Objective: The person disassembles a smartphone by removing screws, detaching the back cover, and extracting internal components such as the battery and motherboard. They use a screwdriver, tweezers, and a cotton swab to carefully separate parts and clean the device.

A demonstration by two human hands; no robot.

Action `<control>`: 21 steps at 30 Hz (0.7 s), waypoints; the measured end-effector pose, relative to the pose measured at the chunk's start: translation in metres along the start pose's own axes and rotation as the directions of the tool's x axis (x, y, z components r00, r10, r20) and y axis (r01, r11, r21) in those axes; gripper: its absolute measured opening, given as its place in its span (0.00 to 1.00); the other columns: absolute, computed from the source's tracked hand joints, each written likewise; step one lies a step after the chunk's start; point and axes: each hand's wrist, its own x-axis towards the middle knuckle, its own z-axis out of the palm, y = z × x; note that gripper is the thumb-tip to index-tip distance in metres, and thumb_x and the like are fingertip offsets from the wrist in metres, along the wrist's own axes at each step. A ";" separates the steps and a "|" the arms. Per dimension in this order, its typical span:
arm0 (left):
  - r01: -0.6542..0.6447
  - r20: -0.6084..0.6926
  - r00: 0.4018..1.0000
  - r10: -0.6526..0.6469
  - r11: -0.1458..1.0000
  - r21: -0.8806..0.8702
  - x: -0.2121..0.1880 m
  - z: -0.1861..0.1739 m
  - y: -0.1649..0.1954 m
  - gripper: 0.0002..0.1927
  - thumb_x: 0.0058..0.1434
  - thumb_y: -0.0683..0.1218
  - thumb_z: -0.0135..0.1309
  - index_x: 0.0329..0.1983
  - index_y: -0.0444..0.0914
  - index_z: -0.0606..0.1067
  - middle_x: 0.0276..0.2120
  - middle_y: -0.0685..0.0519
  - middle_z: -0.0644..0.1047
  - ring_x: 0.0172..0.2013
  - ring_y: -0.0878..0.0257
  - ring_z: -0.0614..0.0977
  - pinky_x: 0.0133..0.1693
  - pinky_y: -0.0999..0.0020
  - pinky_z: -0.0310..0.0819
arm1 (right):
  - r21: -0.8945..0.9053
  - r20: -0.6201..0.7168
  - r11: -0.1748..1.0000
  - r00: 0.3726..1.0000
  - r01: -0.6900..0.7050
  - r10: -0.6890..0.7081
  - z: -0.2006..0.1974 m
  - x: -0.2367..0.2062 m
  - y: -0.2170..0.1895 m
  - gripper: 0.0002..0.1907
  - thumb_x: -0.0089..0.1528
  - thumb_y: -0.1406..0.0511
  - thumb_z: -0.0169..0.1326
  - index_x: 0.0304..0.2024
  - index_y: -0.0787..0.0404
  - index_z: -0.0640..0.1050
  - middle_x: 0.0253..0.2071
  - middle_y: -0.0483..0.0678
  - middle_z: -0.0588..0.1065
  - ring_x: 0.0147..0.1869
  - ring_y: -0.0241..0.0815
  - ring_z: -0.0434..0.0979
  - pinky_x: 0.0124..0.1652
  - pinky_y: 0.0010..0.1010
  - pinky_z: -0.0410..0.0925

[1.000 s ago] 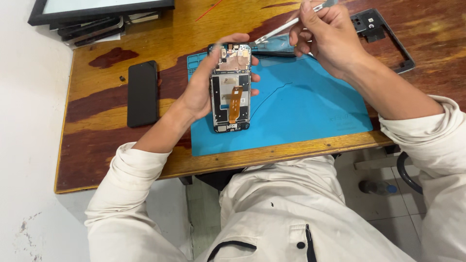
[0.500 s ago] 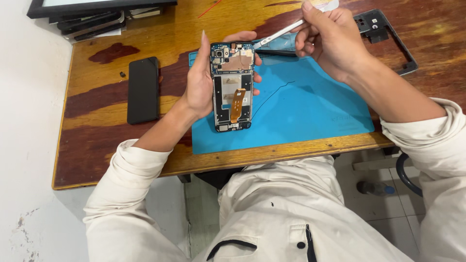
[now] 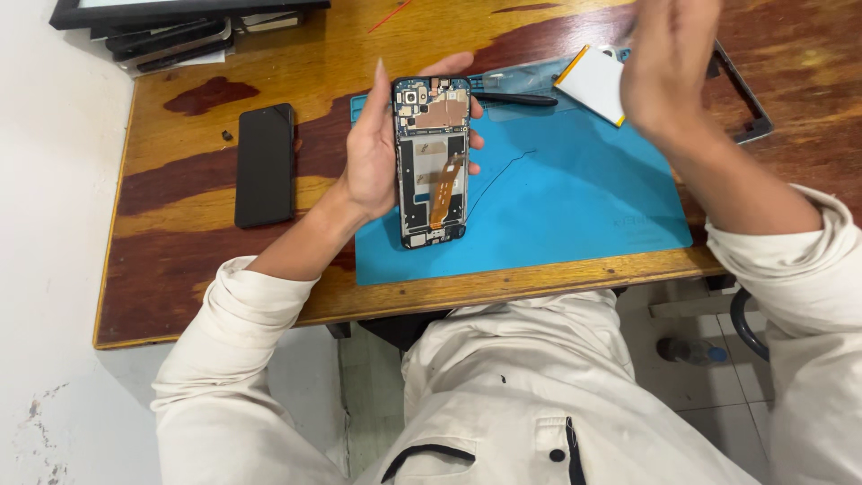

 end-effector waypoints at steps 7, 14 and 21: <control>0.093 -0.024 0.995 -0.097 0.989 -0.116 0.000 0.005 -0.008 0.44 0.71 0.73 0.20 0.82 0.43 0.51 0.57 0.42 0.71 0.54 0.50 0.80 0.55 0.39 0.82 | -0.084 0.436 0.994 0.899 0.075 -0.031 0.027 -0.020 -0.068 0.19 0.63 0.65 0.60 0.55 0.68 0.78 0.31 0.49 0.73 0.27 0.38 0.71 0.27 0.29 0.63; 0.208 -0.027 0.978 -0.209 0.978 -0.037 -0.002 0.018 -0.012 0.45 0.65 0.74 0.22 0.78 0.46 0.48 0.63 0.37 0.69 0.57 0.45 0.80 0.53 0.35 0.83 | -0.097 0.500 0.972 0.855 0.212 -0.136 0.036 -0.025 -0.068 0.30 0.60 0.55 0.72 0.60 0.62 0.79 0.49 0.52 0.74 0.48 0.44 0.80 0.42 0.29 0.76; 0.242 0.021 0.970 -0.241 0.970 -0.032 -0.002 0.021 -0.024 0.43 0.64 0.75 0.23 0.78 0.51 0.46 0.63 0.37 0.69 0.55 0.44 0.81 0.51 0.36 0.84 | -0.110 0.541 0.970 0.832 0.215 -0.123 0.032 -0.030 -0.063 0.30 0.56 0.57 0.73 0.54 0.68 0.80 0.48 0.53 0.76 0.46 0.46 0.81 0.40 0.31 0.76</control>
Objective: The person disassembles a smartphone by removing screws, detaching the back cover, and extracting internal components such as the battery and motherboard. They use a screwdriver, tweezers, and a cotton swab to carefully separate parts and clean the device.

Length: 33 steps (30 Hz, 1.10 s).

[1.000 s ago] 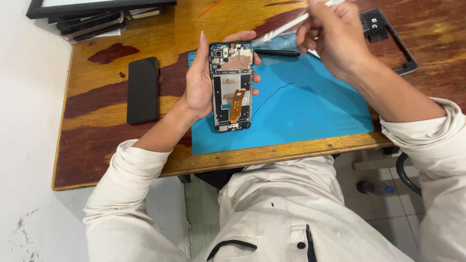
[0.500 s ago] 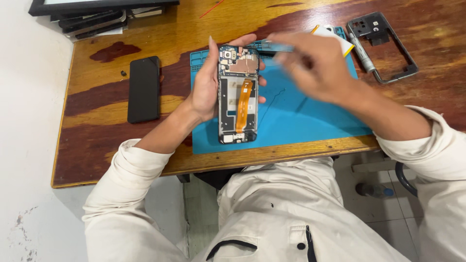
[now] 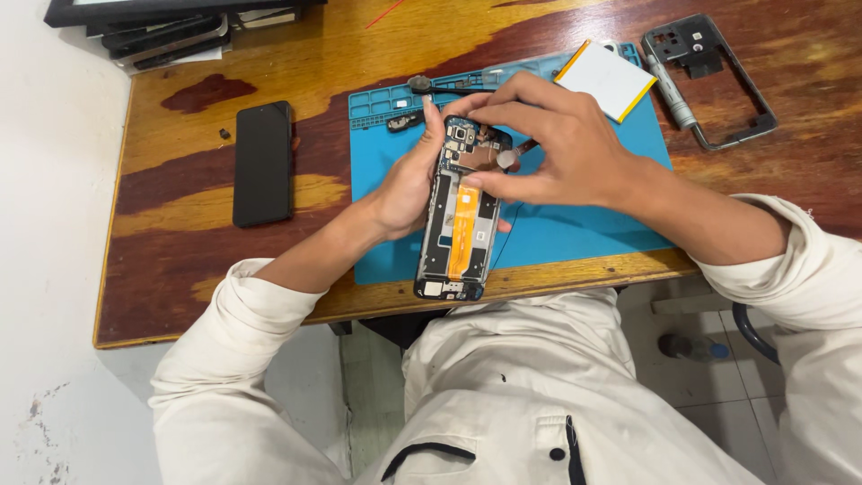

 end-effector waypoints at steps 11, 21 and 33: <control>-0.043 0.023 0.999 0.043 0.999 -0.007 -0.001 -0.009 0.005 0.40 0.69 0.73 0.21 0.78 0.50 0.51 0.62 0.39 0.70 0.57 0.46 0.80 0.50 0.38 0.84 | 0.105 0.047 0.994 0.999 0.017 -0.022 -0.008 0.002 0.005 0.32 0.55 0.62 0.71 0.60 0.67 0.78 0.51 0.51 0.76 0.49 0.42 0.82 0.44 0.28 0.78; -0.091 0.060 0.994 0.090 0.995 0.030 -0.001 -0.008 0.003 0.41 0.70 0.73 0.23 0.78 0.48 0.50 0.62 0.40 0.71 0.57 0.48 0.80 0.51 0.39 0.84 | -0.241 -0.015 0.953 0.981 0.182 -0.191 -0.010 0.003 -0.001 0.29 0.53 0.57 0.75 0.51 0.66 0.81 0.45 0.46 0.76 0.31 0.34 0.79 0.27 0.27 0.67; -0.098 0.057 0.994 0.097 0.995 0.010 -0.002 -0.005 0.004 0.42 0.69 0.73 0.22 0.79 0.46 0.51 0.61 0.40 0.72 0.55 0.49 0.80 0.53 0.37 0.84 | -0.285 -0.070 0.926 0.958 0.248 -0.278 -0.015 0.002 -0.007 0.27 0.55 0.58 0.74 0.49 0.68 0.80 0.43 0.48 0.77 0.32 0.38 0.79 0.30 0.29 0.70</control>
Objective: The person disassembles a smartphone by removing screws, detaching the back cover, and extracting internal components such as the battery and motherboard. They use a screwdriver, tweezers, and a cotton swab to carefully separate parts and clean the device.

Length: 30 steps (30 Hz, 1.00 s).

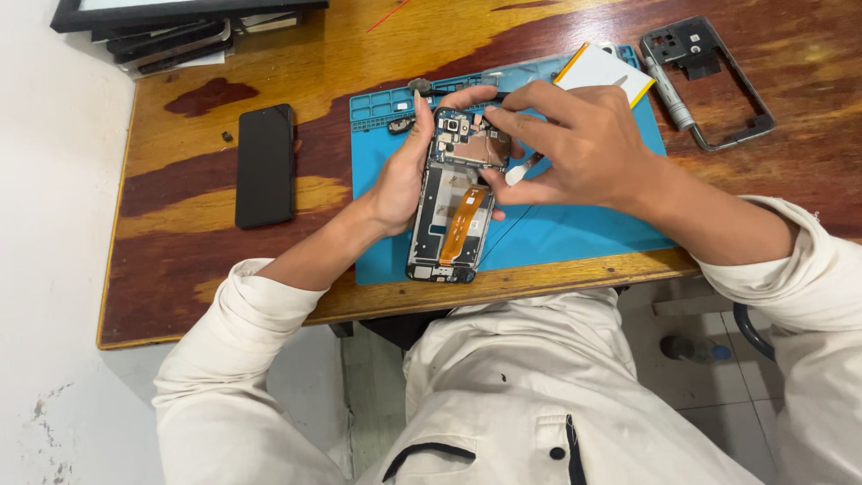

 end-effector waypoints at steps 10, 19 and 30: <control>-0.016 -0.084 0.996 0.019 0.999 0.028 0.005 -0.014 -0.003 0.44 0.66 0.74 0.20 0.75 0.45 0.55 0.57 0.39 0.73 0.50 0.48 0.81 0.49 0.43 0.84 | 0.036 -0.086 0.965 0.961 -0.261 0.264 0.007 -0.010 0.016 0.02 0.72 0.73 0.60 0.44 0.67 0.79 0.35 0.53 0.76 0.31 0.48 0.77 0.31 0.36 0.68; -0.391 -0.423 0.807 0.411 0.910 0.138 0.000 -0.075 0.032 0.44 0.69 0.74 0.22 0.68 0.37 0.66 0.53 0.39 0.73 0.46 0.49 0.80 0.46 0.47 0.84 | -0.070 0.216 0.963 0.938 -0.261 0.270 0.021 -0.022 0.049 0.12 0.60 0.71 0.60 0.47 0.60 0.83 0.44 0.48 0.81 0.39 0.50 0.80 0.37 0.39 0.72; -0.420 -0.365 0.843 0.396 0.907 0.013 -0.005 -0.083 0.047 0.48 0.65 0.77 0.25 0.66 0.36 0.69 0.52 0.41 0.75 0.46 0.51 0.81 0.46 0.47 0.83 | 0.006 0.539 0.981 0.827 -0.193 0.159 0.014 -0.006 0.027 0.24 0.52 0.63 0.65 0.52 0.48 0.84 0.56 0.48 0.76 0.39 0.49 0.81 0.34 0.39 0.72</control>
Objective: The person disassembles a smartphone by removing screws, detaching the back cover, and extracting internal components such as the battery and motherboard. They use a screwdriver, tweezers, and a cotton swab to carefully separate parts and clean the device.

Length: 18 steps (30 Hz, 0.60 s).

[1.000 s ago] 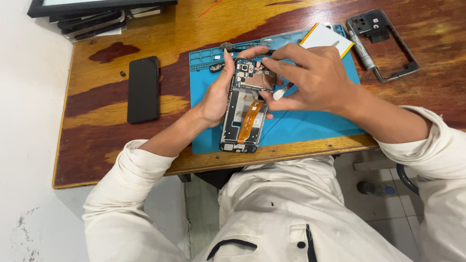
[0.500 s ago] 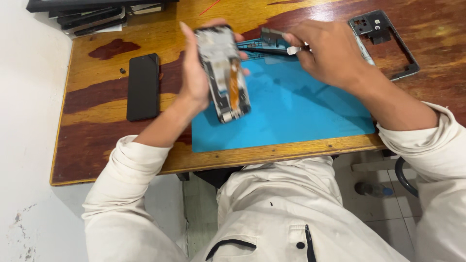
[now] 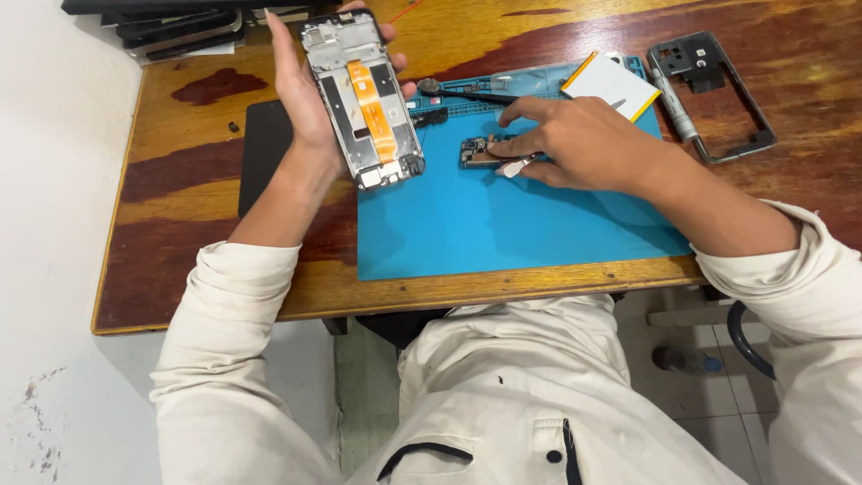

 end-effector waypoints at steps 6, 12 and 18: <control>0.080 0.116 0.990 -0.081 0.997 0.021 -0.008 0.013 -0.003 0.48 0.65 0.76 0.24 0.69 0.38 0.67 0.52 0.41 0.76 0.45 0.52 0.83 0.44 0.51 0.84 | 0.077 -0.053 0.994 0.995 -0.081 0.085 0.001 -0.001 -0.001 0.14 0.58 0.57 0.64 0.45 0.51 0.86 0.52 0.48 0.77 0.37 0.49 0.80 0.34 0.39 0.72; 0.094 0.192 0.974 -0.122 0.985 0.145 -0.010 0.019 -0.015 0.42 0.71 0.73 0.28 0.71 0.39 0.65 0.52 0.41 0.75 0.46 0.53 0.83 0.44 0.51 0.85 | 0.236 -0.174 0.969 0.984 0.071 -0.030 0.003 -0.004 -0.002 0.10 0.66 0.59 0.59 0.42 0.59 0.85 0.44 0.46 0.79 0.41 0.48 0.81 0.39 0.37 0.73; 0.134 0.178 0.969 -0.170 0.970 0.202 -0.013 0.020 -0.022 0.39 0.72 0.72 0.28 0.71 0.41 0.64 0.55 0.42 0.75 0.48 0.53 0.82 0.46 0.51 0.84 | 0.448 -0.310 0.859 0.944 0.247 -0.110 -0.010 -0.004 -0.015 0.20 0.77 0.59 0.39 0.45 0.65 0.79 0.48 0.52 0.76 0.41 0.45 0.78 0.41 0.34 0.72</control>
